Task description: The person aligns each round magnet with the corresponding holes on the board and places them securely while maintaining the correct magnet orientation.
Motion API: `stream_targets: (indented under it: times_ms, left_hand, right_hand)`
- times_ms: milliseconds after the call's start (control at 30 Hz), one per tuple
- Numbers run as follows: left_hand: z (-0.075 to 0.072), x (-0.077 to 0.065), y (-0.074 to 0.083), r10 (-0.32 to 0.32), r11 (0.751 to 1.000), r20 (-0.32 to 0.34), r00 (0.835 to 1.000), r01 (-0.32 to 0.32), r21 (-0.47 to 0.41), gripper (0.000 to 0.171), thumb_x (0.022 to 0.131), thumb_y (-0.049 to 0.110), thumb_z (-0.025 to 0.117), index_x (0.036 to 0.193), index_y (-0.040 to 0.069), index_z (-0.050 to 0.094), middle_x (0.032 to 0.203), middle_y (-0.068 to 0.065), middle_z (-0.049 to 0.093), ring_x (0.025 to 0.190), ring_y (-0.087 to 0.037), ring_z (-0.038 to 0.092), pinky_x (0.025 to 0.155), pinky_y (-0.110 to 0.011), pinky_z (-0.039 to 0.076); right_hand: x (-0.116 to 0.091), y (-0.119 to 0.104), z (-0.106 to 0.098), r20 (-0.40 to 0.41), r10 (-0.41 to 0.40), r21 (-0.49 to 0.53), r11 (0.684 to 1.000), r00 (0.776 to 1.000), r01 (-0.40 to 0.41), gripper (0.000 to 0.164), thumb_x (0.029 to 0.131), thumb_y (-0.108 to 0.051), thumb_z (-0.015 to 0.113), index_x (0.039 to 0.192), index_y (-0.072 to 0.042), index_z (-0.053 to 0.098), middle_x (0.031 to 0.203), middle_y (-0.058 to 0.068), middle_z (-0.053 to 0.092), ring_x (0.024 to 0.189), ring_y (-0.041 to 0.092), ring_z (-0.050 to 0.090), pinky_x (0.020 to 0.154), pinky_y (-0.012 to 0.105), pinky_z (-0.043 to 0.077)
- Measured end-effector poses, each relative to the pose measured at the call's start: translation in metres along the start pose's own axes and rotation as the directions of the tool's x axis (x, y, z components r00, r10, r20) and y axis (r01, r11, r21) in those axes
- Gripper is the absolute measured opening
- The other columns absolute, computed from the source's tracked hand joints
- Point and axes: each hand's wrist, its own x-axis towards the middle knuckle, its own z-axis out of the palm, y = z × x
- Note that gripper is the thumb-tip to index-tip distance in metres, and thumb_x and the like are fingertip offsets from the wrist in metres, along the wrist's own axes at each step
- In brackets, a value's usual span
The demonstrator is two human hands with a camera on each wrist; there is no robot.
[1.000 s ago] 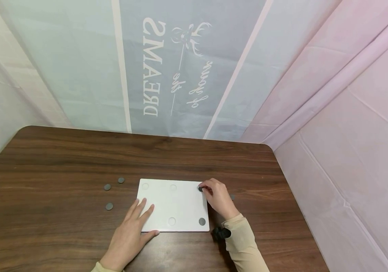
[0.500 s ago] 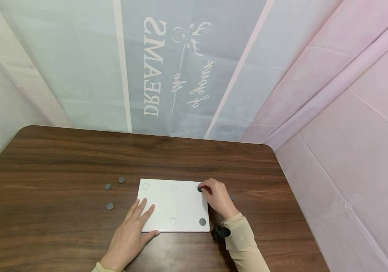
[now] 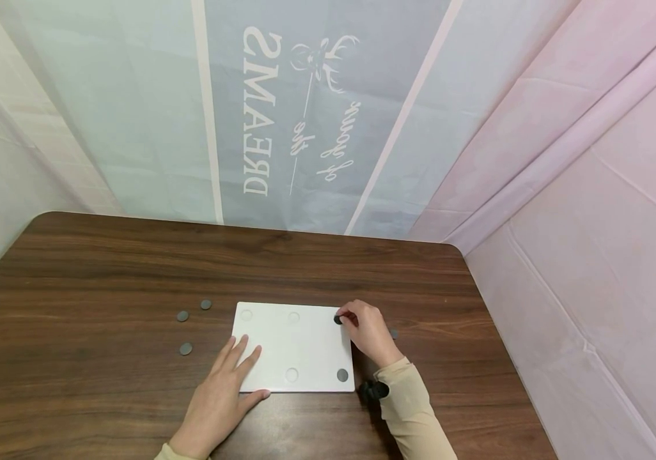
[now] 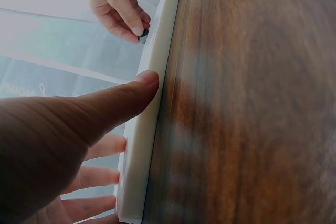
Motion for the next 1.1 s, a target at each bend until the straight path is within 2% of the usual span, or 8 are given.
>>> stream_targets:
  times_ms: [367, 667, 1100]
  left_hand:
    - [-0.0011, 0.0004, 0.0005, 0.003, 1.000, 0.002, 1.000, -0.003, 0.003, 0.068, 0.070, 0.037, 0.083, 0.128, 0.009, 0.062, 0.143, -0.015, 0.048, 0.136, -0.036, 0.038, 0.070, -0.046, 0.056]
    - [-0.0020, 0.0007, 0.0008, -0.001, 1.000, 0.007, 1.000, 0.001, 0.001, 0.068, 0.071, 0.037, 0.083, 0.128, 0.009, 0.062, 0.143, -0.015, 0.049, 0.136, -0.037, 0.038, 0.074, -0.049, 0.056]
    - [-0.0032, 0.0012, 0.0023, -0.010, 1.000, 0.013, 1.000, 0.010, 0.015, 0.067, 0.071, 0.038, 0.082, 0.128, 0.010, 0.062, 0.143, -0.014, 0.049, 0.136, -0.035, 0.039, 0.069, -0.046, 0.056]
  right_hand:
    - [0.0023, 0.0015, 0.0014, 0.013, 0.033, 0.018, 0.999, 0.999, -0.034, 0.007, 0.084, 0.000, 0.071, 0.086, -0.007, 0.072, 0.080, 0.001, 0.060, 0.065, 0.007, 0.054, 0.058, 0.019, 0.047]
    - [0.0047, 0.0032, 0.0001, 0.023, 0.022, 0.035, 0.999, 0.999, -0.023, 0.009, 0.082, 0.002, 0.071, 0.084, -0.007, 0.073, 0.079, 0.002, 0.062, 0.065, 0.008, 0.055, 0.057, 0.019, 0.048]
    - [0.0067, 0.0018, -0.0020, 0.057, 0.044, 0.051, 0.998, 0.997, -0.047, 0.009, 0.082, 0.001, 0.072, 0.083, -0.008, 0.073, 0.079, 0.001, 0.062, 0.067, 0.008, 0.055, 0.060, 0.020, 0.048]
